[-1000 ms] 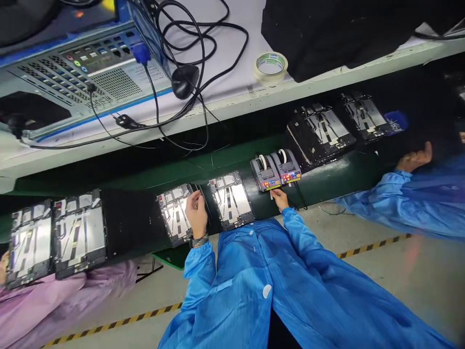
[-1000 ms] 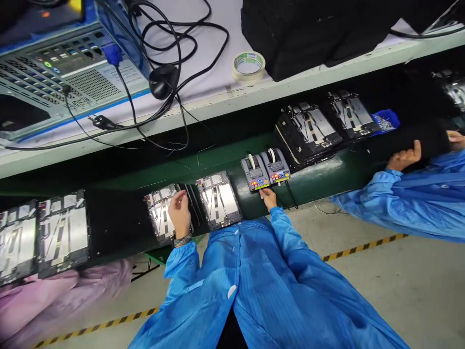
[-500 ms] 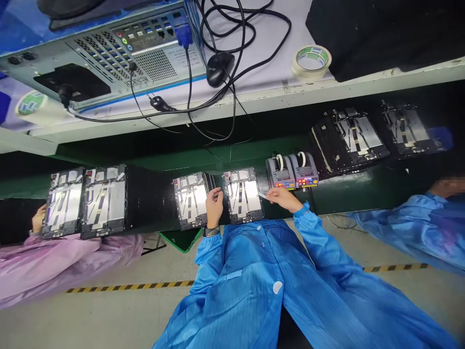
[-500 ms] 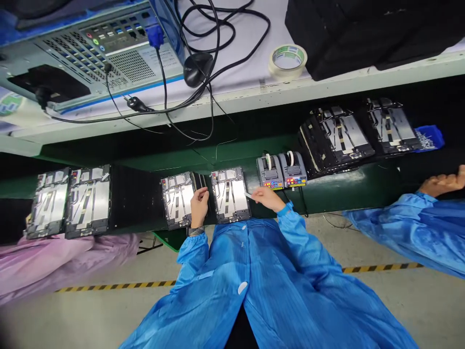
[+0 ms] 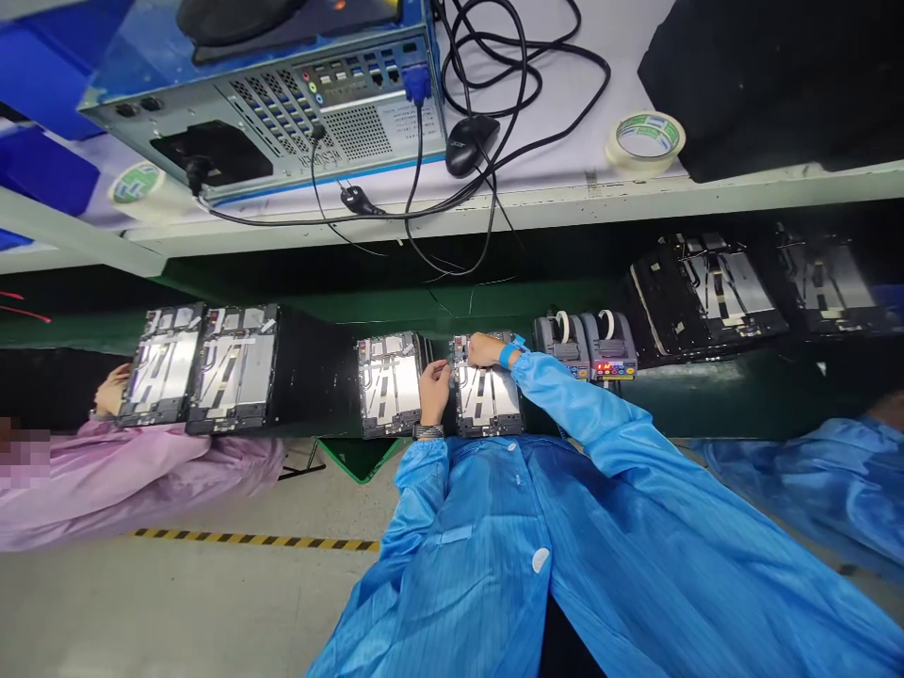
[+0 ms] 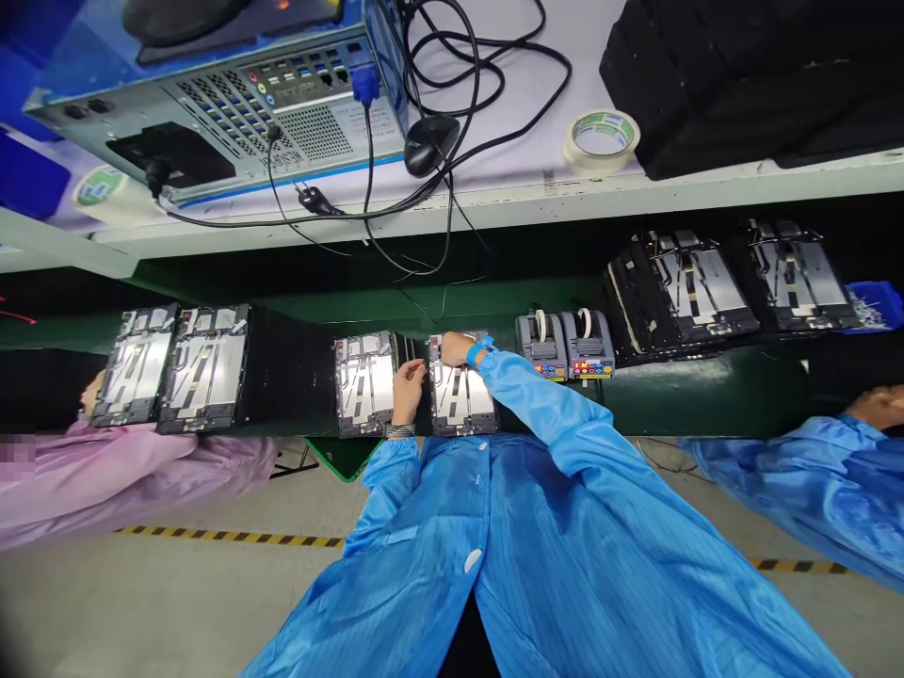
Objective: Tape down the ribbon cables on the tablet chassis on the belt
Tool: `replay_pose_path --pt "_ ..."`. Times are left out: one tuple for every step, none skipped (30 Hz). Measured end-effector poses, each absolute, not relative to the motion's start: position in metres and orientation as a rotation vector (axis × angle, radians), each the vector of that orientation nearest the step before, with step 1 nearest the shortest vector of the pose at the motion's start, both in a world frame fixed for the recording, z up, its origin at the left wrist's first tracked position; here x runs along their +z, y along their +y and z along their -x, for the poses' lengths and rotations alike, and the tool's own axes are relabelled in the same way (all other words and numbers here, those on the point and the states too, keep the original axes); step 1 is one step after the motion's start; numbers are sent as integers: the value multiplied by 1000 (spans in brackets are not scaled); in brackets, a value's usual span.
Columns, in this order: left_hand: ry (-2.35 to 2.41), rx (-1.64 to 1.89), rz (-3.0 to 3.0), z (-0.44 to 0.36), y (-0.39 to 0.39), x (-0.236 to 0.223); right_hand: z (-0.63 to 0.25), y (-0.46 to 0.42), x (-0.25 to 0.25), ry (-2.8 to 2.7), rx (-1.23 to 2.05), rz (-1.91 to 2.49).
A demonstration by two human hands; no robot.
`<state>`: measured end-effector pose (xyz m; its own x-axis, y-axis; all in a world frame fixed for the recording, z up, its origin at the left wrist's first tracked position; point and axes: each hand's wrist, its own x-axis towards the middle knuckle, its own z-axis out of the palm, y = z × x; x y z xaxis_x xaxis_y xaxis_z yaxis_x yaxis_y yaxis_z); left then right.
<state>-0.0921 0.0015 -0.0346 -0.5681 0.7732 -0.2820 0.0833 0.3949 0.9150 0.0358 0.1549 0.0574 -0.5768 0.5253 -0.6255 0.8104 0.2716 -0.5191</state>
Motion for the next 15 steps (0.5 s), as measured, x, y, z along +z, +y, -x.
replay_pose_path --pt "1924 1202 -735 92 3 -35 -36 155 58 2215 -1189 -1223" --pt "1919 1198 -736 92 4 -35 -35 155 58 2214 -1167 -1224" --pt "1913 1197 -736 91 5 -35 -35 156 59 2216 -1145 -1223" --pt "1905 1199 -736 91 7 -35 -34 156 60 2219 -1129 -1218" --pt "1896 1203 -737 90 9 -35 -34 156 62 2220 -1114 -1214" --pt "1888 1209 -741 90 10 -35 -33 156 64 2218 -1100 -1210" --pt "1883 1216 -746 90 11 -35 -33 156 66 2212 -1083 -1208" --pt "1882 1221 -752 90 12 -35 -33 156 69 2206 -1065 -1207" --pt "1882 1224 -758 90 13 -35 -33 156 72 2199 -1048 -1210" --pt "1883 1225 -763 90 14 -35 -32 155 76 2188 -1037 -1212" --pt "1884 1225 -765 91 15 -36 -32 154 80 2173 -1031 -1216" --pt "1885 1222 -764 91 15 -37 -32 154 84 2158 -1029 -1221" --pt "1885 1219 -763 92 16 -37 -32 153 87 2144 -1030 -1225" --pt "1884 1215 -764 92 16 -38 -32 152 91 2129 -1032 -1227" --pt "1883 1213 -765 93 16 -39 -32 152 94 2120 -1035 -1227"
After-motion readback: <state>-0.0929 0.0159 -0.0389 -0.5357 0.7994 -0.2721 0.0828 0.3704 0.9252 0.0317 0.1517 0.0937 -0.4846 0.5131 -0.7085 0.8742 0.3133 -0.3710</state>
